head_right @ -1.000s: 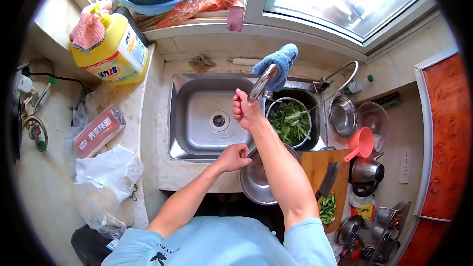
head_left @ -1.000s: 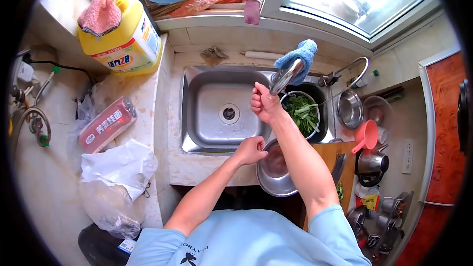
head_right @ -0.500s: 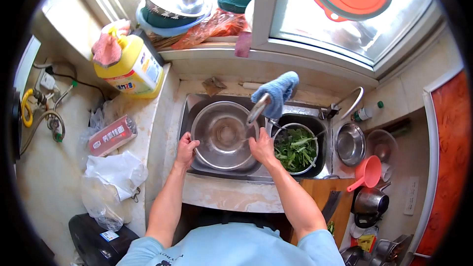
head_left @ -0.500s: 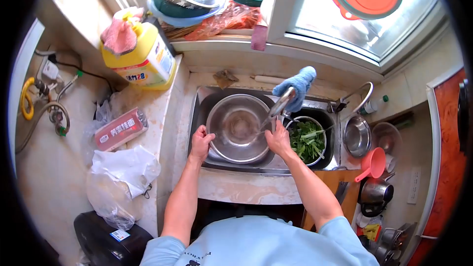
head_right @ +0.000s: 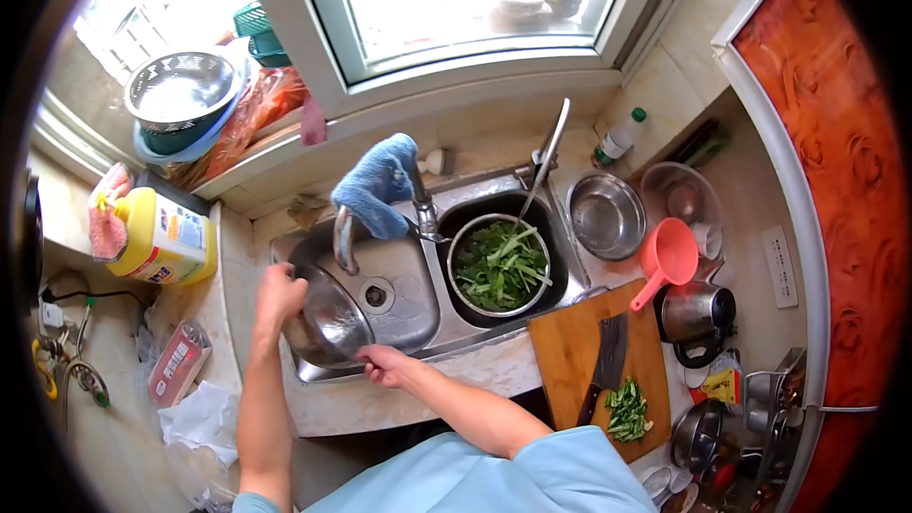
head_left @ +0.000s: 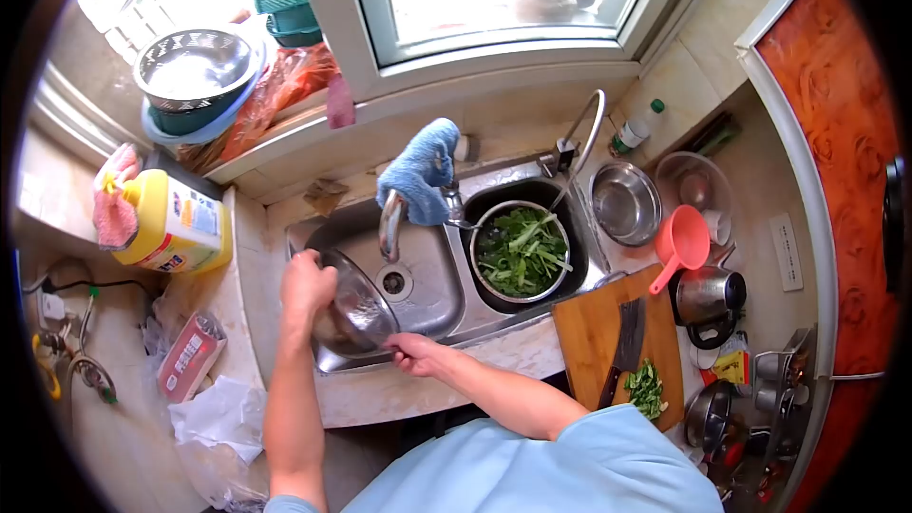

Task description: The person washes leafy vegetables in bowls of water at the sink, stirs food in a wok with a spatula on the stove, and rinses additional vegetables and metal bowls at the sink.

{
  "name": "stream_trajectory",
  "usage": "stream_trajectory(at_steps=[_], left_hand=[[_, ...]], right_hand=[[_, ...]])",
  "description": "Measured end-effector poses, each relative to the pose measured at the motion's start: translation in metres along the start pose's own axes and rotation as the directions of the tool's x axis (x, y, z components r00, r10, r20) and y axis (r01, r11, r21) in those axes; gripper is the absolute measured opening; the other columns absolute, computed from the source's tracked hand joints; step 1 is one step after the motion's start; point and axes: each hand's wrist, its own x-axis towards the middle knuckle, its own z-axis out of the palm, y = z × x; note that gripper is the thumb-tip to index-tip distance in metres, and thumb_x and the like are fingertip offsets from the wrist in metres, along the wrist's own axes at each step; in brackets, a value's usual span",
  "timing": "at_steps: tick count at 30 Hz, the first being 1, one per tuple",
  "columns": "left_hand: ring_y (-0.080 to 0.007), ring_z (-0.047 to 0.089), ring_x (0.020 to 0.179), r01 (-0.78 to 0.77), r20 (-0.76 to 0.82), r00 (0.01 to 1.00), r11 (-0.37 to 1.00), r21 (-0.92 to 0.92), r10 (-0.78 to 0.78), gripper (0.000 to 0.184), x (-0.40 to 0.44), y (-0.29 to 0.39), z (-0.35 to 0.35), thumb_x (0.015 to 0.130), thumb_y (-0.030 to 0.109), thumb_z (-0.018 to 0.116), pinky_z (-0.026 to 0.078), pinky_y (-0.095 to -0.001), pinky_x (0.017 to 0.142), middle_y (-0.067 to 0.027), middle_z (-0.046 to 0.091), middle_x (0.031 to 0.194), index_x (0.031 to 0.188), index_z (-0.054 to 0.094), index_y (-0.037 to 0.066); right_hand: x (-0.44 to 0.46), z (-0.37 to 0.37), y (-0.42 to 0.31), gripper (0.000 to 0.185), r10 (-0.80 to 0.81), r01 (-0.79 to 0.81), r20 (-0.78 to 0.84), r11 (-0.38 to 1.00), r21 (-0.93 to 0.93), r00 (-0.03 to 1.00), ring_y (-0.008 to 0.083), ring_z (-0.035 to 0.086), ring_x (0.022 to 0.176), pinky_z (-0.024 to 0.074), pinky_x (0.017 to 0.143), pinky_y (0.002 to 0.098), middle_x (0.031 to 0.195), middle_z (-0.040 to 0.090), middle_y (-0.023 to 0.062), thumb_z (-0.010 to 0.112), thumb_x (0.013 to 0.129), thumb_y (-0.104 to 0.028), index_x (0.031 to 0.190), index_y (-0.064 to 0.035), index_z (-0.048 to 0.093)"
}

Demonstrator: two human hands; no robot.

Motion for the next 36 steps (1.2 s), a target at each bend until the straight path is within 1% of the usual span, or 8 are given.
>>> stream_trajectory(at_steps=[5, 8, 15, 20, 24, 30, 32, 36], left_hand=[[-0.0422, 0.067, 0.087, -0.065, -0.129, 0.986, 0.957, 0.283, 0.106, 0.047, -0.006, 0.011, 0.011, 0.076, 0.011, 0.058, 0.054, -0.0478, 0.081, -0.0246, 0.069, 0.088, 0.121, 0.063, 0.001], [-0.0433, 0.067, 0.085, -0.046, -0.171, 0.982, 0.98, 0.191, 0.08, 0.05, -0.009, -0.004, 0.068, 0.076, 0.011, 0.057, 0.054, -0.0487, 0.078, -0.0261, 0.068, 0.088, 0.125, 0.061, 0.003], [-0.0124, 0.052, 0.049, 0.029, -0.036, 0.997, 0.748, -0.663, -0.07, 0.038, 0.008, -0.092, 0.191, 0.082, 0.004, 0.06, 0.048, -0.0335, 0.051, -0.0054, 0.053, 0.058, 0.12, 0.06, 0.0], [-0.0107, 0.051, 0.048, 0.111, -0.003, 0.991, 0.818, -0.565, -0.137, 0.028, 0.008, -0.147, 0.235, 0.084, 0.003, 0.064, 0.042, -0.0321, 0.047, -0.0023, 0.052, 0.056, 0.112, 0.06, 0.0], [-0.0151, 0.053, 0.05, 0.157, -0.016, 0.983, 0.878, -0.452, -0.184, 0.021, 0.02, -0.155, 0.242, 0.083, 0.007, 0.066, 0.045, -0.0354, 0.054, -0.0045, 0.055, 0.057, 0.104, 0.063, 0.002], [-0.0274, 0.065, 0.071, 0.064, -0.228, 0.959, 0.916, -0.396, -0.166, 0.021, -0.014, -0.107, 0.207, 0.082, 0.009, 0.065, 0.05, -0.0383, 0.07, -0.0151, 0.068, 0.083, 0.101, 0.064, 0.0], [-0.0287, 0.066, 0.084, -0.098, -0.282, 0.959, 0.947, -0.306, 0.008, 0.022, -0.038, -0.064, 0.202, 0.084, 0.009, 0.064, 0.051, -0.0399, 0.078, -0.0166, 0.069, 0.095, 0.105, 0.066, 0.002], [-0.0331, 0.065, 0.098, -0.566, -0.069, 0.805, 0.727, -0.388, 0.589, 0.024, -0.069, 0.084, 0.229, 0.08, 0.007, 0.064, 0.05, -0.0411, 0.089, -0.0171, 0.07, 0.102, 0.102, 0.07, 0.001]], right_hand=[[-0.105, -0.026, -0.051, 0.043, -0.572, 0.36, -0.174, 0.695, -0.622, 0.802, 0.0216, 0.068, 0.069, 0.0555, 0.062, 0.0342, 0.087, 0.067, 0.0138, 0.056, 0.095, -0.037, 0.117, 0.0004, 0.057], [-0.125, -0.15, -0.11, 0.033, -0.999, -0.215, 0.045, -0.041, -0.976, -0.013, 0.0377, 0.057, 0.109, 0.0491, 0.088, 0.0457, 0.12, 0.059, 0.0197, 0.059, 0.089, -0.026, 0.115, -0.0071, 0.062], [-0.102, -0.181, -0.158, 0.086, -0.951, -0.572, -0.272, 0.143, -0.807, 0.146, 0.0418, 0.027, 0.139, 0.0307, 0.106, 0.0605, 0.153, 0.027, 0.0229, 0.054, 0.088, -0.059, 0.153, -0.0118, 0.024], [-0.105, -0.157, -0.149, 0.082, -0.898, -0.403, -0.236, 0.072, -0.912, 0.373, 0.0473, 0.028, 0.136, 0.0294, 0.105, 0.0638, 0.153, 0.025, 0.0269, 0.06, 0.087, -0.051, 0.151, -0.0099, 0.029], [-0.124, -0.166, -0.162, 0.075, -0.977, -0.598, 0.005, -0.135, -0.79, 0.214, 0.0434, 0.029, 0.137, 0.0309, 0.104, 0.0628, 0.15, 0.03, 0.0269, 0.062, 0.087, -0.045, 0.147, -0.0091, 0.035], [-0.087, -0.212, -0.197, 0.052, -0.923, -0.351, -0.336, 0.256, -0.901, 0.19, 0.0461, 0.055, 0.115, 0.0436, 0.095, 0.0567, 0.128, 0.053, 0.0318, 0.05, 0.093, -0.038, 0.132, -0.0044, 0.049], [-0.114, -0.218, -0.202, 0.042, -0.948, -0.197, -0.252, 0.213, -0.957, 0.197, 0.048, 0.063, 0.096, 0.047, 0.091, 0.0548, 0.103, 0.065, 0.0303, 0.043, 0.097, -0.035, 0.119, -0.0018, 0.057], [-0.163, -0.201, -0.183, 0.068, -0.905, -0.506, -0.192, -0.029, -0.862, 0.379, 0.0461, 0.046, 0.125, 0.0492, 0.092, 0.0518, 0.149, 0.031, 0.0271, 0.048, 0.095, -0.045, 0.147, -0.004, 0.032]])
